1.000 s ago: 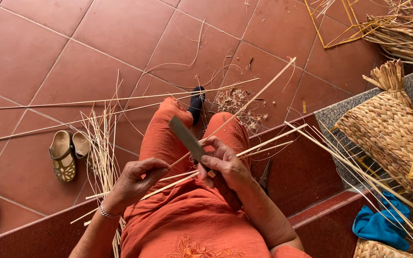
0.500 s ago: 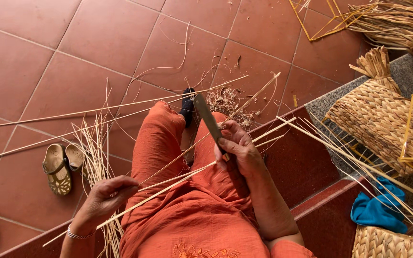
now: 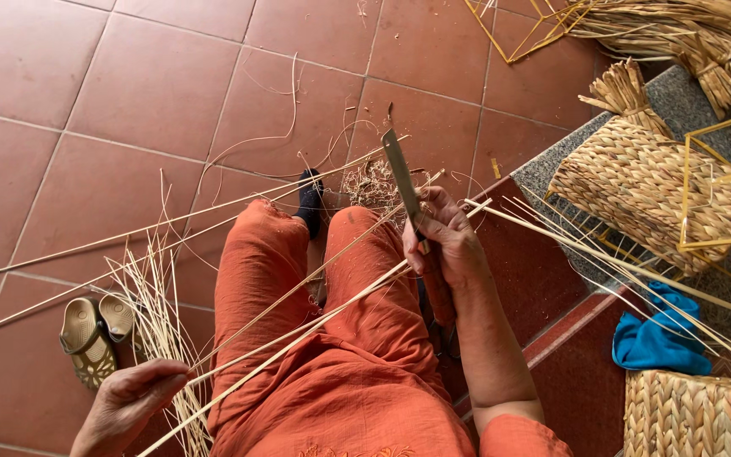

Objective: The person sits on a tiled floor and uses a knife to shave thin strips from bamboo rods. They repeatedly hold a rod, shave its surface, and set it aside, accumulating shavings on the floor.

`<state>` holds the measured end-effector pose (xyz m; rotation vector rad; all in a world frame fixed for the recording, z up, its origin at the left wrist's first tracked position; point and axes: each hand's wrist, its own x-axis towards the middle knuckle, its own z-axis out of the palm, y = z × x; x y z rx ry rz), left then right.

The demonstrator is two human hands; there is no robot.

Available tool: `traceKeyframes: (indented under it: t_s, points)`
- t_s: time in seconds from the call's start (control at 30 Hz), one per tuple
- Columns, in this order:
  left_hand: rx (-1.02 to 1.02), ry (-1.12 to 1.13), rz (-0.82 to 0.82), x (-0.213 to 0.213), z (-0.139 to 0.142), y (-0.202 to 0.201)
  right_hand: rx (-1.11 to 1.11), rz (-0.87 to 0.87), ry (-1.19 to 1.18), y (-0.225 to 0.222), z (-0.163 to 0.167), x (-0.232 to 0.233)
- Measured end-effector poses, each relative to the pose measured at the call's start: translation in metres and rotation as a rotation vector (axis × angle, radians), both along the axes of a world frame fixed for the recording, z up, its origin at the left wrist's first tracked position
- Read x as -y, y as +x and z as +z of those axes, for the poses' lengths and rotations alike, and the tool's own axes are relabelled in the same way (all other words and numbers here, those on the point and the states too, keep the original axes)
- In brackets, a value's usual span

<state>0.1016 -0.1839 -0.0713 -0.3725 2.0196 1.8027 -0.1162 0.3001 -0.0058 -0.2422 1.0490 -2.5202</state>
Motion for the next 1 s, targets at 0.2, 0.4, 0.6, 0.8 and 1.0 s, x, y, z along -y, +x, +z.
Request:
traceKeyframes:
  t_s: [0.2, 0.4, 0.6, 0.8, 1.0]
  points:
    - [0.08, 0.01, 0.042, 0.004, 0.001, -0.004, 0.003, -0.055, 0.001, -0.014, -0.012, -0.019]
    - [0.167, 0.038, 0.215, 0.004, 0.008, -0.003, 0.005, -0.211, -0.15, -0.022, -0.013, -0.048]
    - [0.098, 0.075, 0.173, -0.009, 0.003, -0.004, -0.048, 0.231, -0.26, -0.015, -0.017, -0.027]
    - [-0.07, -0.049, -0.004, -0.004, 0.01, -0.008, -0.016, -0.059, 0.419, -0.007, 0.004, -0.003]
    - [-0.279, -0.208, -0.121, -0.004, 0.017, -0.007, -0.007, -0.02, 0.53, -0.008, 0.011, 0.009]
